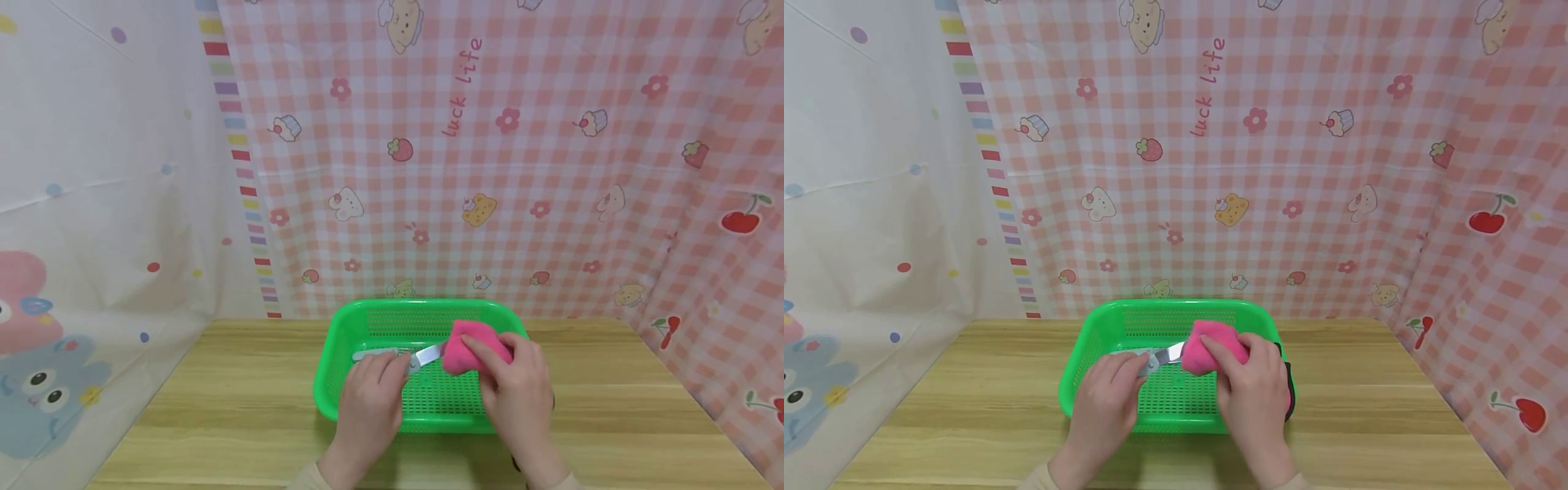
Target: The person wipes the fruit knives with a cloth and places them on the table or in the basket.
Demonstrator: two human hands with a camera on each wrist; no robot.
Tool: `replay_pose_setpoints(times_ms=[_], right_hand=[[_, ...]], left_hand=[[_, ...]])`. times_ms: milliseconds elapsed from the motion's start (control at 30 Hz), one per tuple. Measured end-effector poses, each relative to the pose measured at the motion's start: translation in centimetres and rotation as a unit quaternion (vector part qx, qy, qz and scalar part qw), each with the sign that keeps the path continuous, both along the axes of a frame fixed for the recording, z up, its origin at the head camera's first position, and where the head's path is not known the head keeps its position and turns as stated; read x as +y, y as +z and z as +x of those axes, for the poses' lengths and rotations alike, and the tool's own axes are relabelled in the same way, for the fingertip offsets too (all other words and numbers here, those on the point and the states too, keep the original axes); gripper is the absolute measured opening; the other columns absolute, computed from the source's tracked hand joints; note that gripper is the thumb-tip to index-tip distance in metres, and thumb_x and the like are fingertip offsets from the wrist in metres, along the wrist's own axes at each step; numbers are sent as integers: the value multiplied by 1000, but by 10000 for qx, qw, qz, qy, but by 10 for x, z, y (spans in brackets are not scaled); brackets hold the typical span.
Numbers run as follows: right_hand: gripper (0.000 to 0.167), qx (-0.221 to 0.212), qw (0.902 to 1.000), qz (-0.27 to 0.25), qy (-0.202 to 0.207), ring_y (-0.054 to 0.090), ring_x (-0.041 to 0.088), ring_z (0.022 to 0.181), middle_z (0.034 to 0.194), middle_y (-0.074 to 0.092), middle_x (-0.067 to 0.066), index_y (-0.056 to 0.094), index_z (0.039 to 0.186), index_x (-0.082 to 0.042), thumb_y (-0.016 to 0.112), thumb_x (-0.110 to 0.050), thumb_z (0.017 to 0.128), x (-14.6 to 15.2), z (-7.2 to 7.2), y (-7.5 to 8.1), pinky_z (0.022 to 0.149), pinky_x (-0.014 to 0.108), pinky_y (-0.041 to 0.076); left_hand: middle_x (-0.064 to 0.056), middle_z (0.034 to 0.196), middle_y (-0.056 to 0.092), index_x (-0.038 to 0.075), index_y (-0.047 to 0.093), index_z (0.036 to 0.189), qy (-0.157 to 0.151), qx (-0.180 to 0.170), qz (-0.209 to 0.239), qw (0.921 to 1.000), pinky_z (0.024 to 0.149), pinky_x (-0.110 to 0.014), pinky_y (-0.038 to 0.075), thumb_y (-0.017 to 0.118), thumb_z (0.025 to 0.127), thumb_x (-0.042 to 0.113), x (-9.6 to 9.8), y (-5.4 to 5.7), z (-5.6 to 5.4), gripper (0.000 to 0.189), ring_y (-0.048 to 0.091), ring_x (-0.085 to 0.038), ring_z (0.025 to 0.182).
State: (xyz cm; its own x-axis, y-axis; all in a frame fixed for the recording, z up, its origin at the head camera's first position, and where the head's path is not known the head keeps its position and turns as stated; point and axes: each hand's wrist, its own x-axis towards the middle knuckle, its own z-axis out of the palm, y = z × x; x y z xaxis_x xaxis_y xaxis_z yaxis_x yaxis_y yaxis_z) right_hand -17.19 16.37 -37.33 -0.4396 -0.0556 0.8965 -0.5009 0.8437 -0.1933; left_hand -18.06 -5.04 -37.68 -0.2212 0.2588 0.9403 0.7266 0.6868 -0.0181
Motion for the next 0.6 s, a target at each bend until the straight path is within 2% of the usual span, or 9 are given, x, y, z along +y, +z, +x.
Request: replay_pose_setpoints(times_ms=[600], right_hand=[[51, 63, 9998, -163, 1, 53, 41, 85, 100, 59, 25, 77, 107, -17, 71, 12, 65, 10, 0, 0, 70, 51, 41]], left_hand=[[-8, 92, 67, 1, 68, 102, 27, -40, 31, 10000, 65, -35, 53, 68, 83, 5, -3, 3, -2, 20, 64, -25, 81]])
